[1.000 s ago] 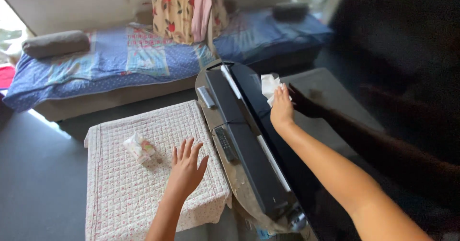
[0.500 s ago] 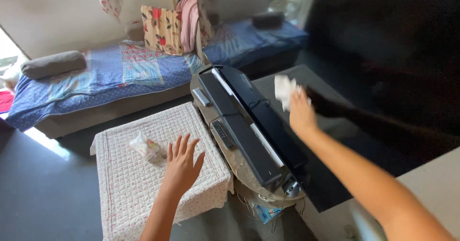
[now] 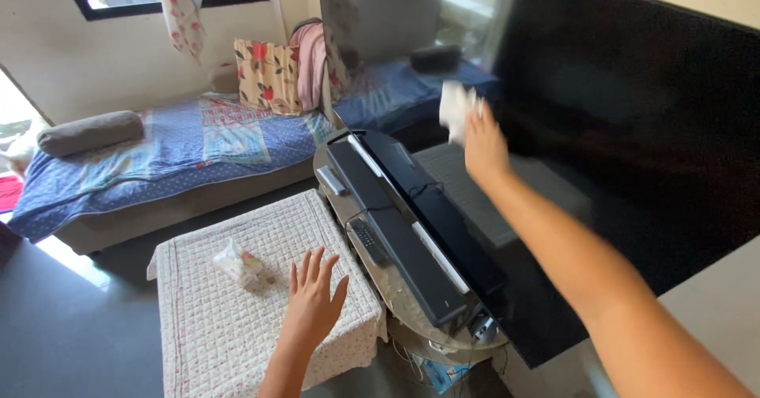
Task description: Cleaning a television screen and a remote control using tissues.
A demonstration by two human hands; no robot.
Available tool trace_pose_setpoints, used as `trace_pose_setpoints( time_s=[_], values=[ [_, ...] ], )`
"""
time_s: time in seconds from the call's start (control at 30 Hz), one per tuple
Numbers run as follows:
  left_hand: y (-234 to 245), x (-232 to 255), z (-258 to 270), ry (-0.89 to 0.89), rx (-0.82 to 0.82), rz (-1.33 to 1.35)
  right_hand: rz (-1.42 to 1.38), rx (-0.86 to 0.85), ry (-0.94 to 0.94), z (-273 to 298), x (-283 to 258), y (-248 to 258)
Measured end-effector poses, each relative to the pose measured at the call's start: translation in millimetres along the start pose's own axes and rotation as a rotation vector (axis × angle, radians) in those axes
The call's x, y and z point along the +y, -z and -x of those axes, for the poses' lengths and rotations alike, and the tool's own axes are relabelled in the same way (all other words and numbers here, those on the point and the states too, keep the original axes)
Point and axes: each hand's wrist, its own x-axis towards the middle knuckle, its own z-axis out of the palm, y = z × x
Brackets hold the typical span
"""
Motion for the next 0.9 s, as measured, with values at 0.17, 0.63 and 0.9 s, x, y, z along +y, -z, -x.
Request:
trace_pose_setpoints(
  time_s=[0.17, 0.63, 0.9],
  values=[
    [3, -12, 0, 0.006, -0.025, -0.042, 0.362, -0.421, 0.358, 76, -37, 47],
    [-23, 68, -41, -0.044, 0.048, 0.018, 0.301, -0.175, 0.149, 4, -42, 29],
    [-43, 94, -66, -0.034, -0.041, -0.003, 0.343, -0.478, 0.457, 60, -86, 36]
  ],
)
